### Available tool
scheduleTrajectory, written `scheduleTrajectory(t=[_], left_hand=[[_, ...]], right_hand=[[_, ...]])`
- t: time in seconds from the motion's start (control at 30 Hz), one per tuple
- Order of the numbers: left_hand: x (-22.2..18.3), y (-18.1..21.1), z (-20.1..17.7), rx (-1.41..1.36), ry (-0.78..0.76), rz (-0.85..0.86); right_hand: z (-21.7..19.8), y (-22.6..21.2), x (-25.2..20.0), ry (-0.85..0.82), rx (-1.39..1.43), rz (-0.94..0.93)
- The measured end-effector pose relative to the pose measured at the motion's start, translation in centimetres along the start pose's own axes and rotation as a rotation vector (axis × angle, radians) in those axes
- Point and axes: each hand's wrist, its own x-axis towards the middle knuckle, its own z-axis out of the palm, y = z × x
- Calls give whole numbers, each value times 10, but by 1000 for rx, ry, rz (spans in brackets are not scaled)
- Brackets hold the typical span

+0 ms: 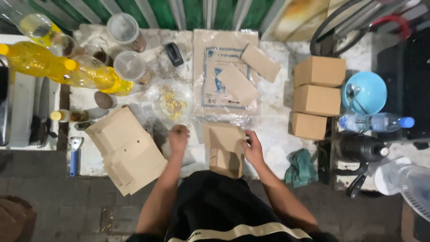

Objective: Folding cardboard boxes and frying food items in a bakery production area.

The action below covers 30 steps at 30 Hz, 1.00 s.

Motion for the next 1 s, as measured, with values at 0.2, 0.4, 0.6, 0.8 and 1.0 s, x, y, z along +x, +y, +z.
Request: scheduleTrajectory(t=[0.2,0.4,0.6,0.8,1.0], left_hand=[[-181,76,32,282,-455,828],[-213,94,0,288,-377,593],[-231,85,-46,2,-547,480],[-245,68,-79,-6,-433,755],[-264,75,-110,-41,-330,1149]], right_hand=[[3,-66,-61,118,40,-269],[20,-104,-105,135,-160,-536],[46,-127,-149,290,119,-304],[69,-162,-190,233,180,-283],[87,-173,-206,277,76,-440]])
